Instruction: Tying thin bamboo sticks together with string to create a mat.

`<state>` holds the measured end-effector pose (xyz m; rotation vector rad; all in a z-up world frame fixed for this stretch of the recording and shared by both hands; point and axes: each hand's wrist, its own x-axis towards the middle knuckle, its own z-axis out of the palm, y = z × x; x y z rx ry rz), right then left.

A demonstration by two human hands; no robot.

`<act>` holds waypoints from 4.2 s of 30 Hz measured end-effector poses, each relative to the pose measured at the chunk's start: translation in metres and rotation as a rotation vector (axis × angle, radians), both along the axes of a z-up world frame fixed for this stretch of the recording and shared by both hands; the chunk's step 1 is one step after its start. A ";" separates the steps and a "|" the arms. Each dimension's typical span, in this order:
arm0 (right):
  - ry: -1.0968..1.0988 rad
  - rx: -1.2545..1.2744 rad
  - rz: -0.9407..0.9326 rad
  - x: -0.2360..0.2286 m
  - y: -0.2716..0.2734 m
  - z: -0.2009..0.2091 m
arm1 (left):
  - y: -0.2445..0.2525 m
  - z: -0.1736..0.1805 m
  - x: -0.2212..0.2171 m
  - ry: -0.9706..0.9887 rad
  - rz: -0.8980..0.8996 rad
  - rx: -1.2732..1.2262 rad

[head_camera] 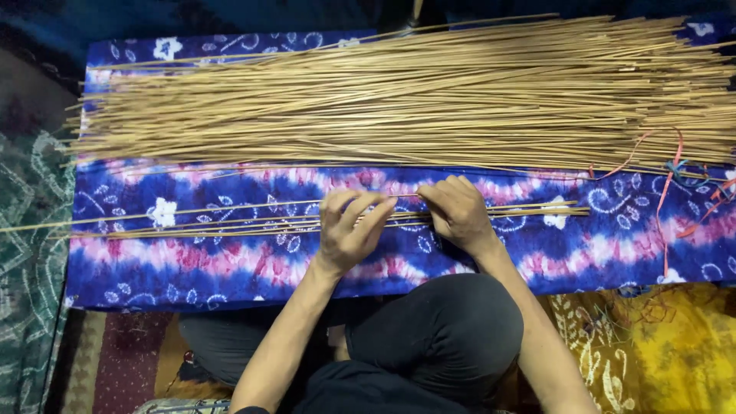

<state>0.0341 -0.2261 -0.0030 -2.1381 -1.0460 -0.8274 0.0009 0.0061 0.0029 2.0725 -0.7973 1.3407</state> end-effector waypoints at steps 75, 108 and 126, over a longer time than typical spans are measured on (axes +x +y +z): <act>-0.096 -0.116 -0.737 0.000 -0.023 -0.020 | 0.003 -0.008 0.001 0.459 -0.193 0.352; 0.176 -0.272 -0.227 -0.043 -0.031 0.015 | 0.015 0.047 0.000 0.911 -0.308 0.495; 0.022 0.024 -0.369 -0.009 -0.110 -0.020 | 0.010 0.035 0.004 0.914 -0.278 0.372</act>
